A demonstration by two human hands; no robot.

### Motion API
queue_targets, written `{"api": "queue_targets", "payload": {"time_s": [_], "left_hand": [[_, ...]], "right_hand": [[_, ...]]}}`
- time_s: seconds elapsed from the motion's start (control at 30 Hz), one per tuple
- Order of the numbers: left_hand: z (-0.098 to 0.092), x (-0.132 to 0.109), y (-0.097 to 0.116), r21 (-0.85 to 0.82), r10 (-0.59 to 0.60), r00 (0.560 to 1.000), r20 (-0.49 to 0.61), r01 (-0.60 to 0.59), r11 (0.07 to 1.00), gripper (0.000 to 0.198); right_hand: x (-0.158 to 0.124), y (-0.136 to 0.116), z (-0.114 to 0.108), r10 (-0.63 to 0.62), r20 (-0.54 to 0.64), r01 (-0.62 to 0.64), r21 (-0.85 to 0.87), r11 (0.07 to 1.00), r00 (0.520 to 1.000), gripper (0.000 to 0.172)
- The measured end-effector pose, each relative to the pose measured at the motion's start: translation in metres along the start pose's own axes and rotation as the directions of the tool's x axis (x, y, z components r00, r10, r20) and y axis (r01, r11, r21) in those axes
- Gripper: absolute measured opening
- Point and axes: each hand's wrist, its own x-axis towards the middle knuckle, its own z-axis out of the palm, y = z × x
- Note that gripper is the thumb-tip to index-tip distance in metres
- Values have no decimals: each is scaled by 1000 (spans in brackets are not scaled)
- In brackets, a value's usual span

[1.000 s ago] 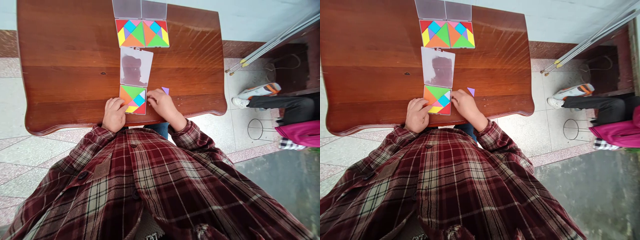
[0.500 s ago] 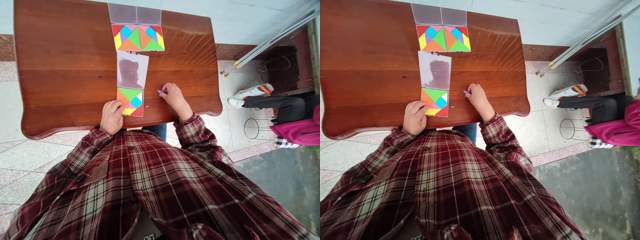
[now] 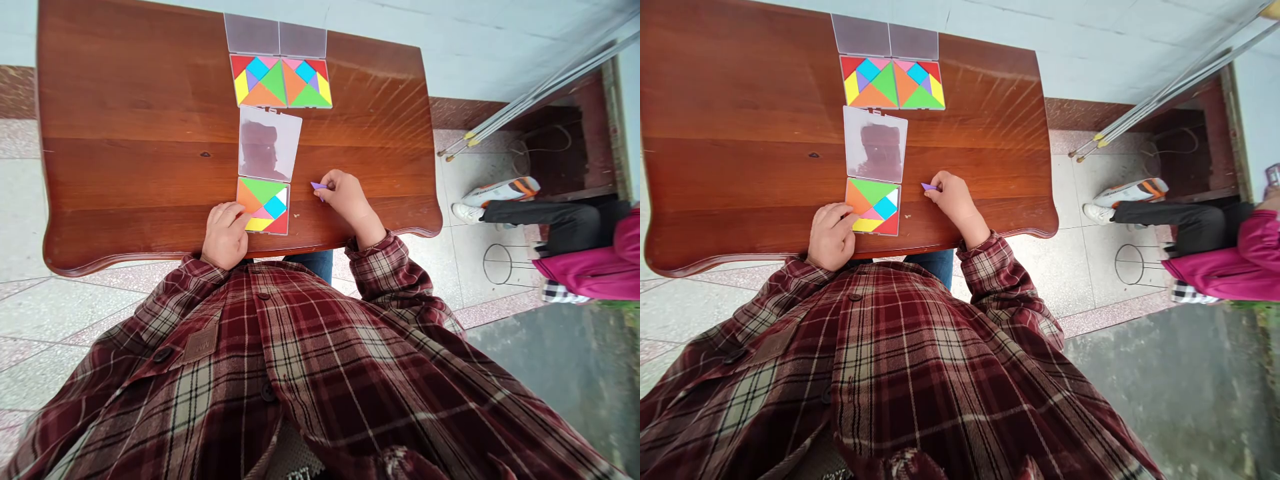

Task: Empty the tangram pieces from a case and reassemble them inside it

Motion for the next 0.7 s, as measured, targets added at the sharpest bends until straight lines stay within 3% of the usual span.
{"api": "queue_targets", "payload": {"time_s": [0.2,0.33,0.7], "left_hand": [[-1,0,0,-9,-8,1000,15,8,1000,38],[-1,0,1,-3,-14,1000,5,14,1000,36],[1,-2,-2,-14,-17,1000,1,17,1000,37]], "right_hand": [[-3,-40,-1,-136,91,132,53,990,986,19],[-1,-55,2,-156,185,125,168,978,970,16],[18,-54,-4,-287,294,291,32,956,912,19]]}}
